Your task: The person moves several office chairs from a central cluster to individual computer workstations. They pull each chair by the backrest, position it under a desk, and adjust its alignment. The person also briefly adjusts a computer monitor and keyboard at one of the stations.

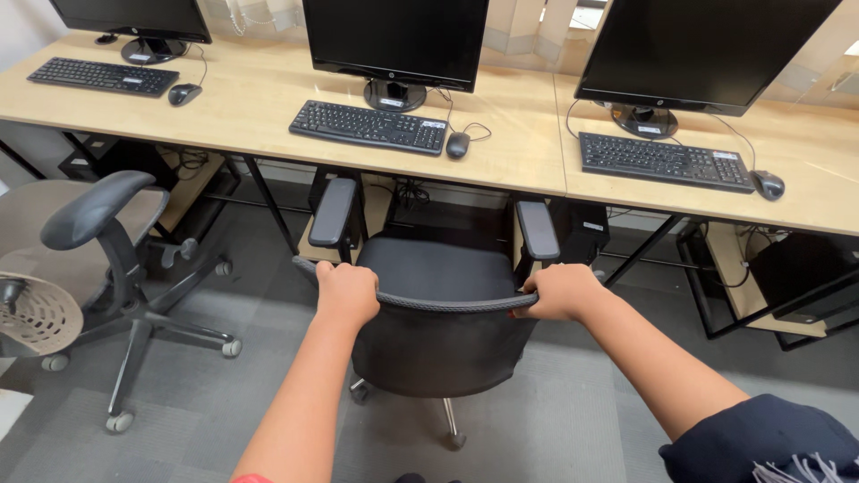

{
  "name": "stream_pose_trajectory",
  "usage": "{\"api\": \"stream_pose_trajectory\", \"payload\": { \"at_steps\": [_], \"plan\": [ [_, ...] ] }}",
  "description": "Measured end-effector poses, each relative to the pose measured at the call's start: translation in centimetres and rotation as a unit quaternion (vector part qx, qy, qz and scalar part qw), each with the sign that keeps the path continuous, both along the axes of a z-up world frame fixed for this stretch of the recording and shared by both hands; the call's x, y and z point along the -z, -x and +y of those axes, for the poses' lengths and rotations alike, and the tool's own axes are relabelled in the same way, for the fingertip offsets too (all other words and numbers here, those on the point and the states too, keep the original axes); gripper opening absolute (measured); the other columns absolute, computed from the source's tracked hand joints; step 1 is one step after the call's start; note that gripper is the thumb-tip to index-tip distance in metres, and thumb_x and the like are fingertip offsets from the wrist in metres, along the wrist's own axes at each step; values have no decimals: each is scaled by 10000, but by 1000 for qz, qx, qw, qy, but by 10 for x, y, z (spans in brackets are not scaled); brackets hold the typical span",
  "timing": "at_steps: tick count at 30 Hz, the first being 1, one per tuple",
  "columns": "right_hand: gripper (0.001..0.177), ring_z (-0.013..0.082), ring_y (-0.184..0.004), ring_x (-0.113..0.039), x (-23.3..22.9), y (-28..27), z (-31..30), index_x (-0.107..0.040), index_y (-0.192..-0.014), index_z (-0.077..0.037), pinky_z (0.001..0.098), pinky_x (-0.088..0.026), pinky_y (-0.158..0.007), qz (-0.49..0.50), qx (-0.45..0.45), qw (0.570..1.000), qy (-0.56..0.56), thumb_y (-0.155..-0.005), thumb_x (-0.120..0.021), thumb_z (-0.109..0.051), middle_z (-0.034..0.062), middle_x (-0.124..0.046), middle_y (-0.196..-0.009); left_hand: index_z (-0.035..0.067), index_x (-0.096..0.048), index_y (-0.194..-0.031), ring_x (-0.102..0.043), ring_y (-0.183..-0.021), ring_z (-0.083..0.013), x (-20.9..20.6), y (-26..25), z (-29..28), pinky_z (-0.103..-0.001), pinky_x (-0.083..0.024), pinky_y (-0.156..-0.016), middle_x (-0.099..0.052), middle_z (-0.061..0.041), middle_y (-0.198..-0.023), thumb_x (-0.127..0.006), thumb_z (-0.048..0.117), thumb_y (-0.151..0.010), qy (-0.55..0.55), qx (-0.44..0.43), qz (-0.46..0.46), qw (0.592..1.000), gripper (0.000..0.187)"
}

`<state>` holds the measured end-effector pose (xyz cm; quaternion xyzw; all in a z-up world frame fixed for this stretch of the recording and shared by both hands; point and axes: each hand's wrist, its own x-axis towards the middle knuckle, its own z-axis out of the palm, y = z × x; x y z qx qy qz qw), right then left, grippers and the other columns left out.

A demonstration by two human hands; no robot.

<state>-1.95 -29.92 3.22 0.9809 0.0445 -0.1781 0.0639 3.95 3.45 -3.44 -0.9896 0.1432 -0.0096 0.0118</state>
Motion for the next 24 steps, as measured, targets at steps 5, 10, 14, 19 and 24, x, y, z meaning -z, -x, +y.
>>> {"api": "stream_pose_trajectory", "payload": {
  "at_steps": [5,10,14,19,24],
  "plan": [
    [598,266,-922,-729,-3,10,6,-809,-1013,-229,392,-559,-810,-4,-6,1000,-21,-744,-672,-746,65,-771,-908,238,-815,-836,-678,-928,-199,-6,8,5,-430,-353,-920,-749,14,-859,-703,100,-753,2,12,6,1000,197],
    [568,269,-904,-720,1,24,14,-802,-925,-175,410,-556,-793,-9,-10,1000,-19,-781,-676,-710,66,-754,-862,215,-805,-808,-675,-914,-205,-1,23,17,-412,-369,-919,-751,1,-843,-697,87,-755,21,23,-5,1000,176],
    [475,294,-886,-705,5,32,28,-790,-921,-179,433,-548,-780,-25,-20,999,-37,-765,-723,-623,77,-741,-841,208,-802,-786,-671,-931,-199,0,30,38,-414,-384,-909,-750,13,-849,-716,89,-732,43,39,-3,998,157],
    [418,294,-857,-708,2,39,59,-778,-882,-172,426,-554,-772,-43,-29,996,-66,-778,-708,-571,77,-739,-786,222,-818,-775,-644,-956,-173,-4,31,74,-417,-378,-947,-753,55,-851,-741,71,-690,63,30,-1,998,190],
    [460,306,-864,-700,2,36,96,-763,-833,-138,431,-549,-776,-51,-24,996,-72,-808,-692,-592,95,-732,-793,248,-831,-790,-620,-960,-166,-17,11,108,-399,-370,-990,-753,58,-845,-753,70,-688,43,24,23,999,219]
  ]
}}
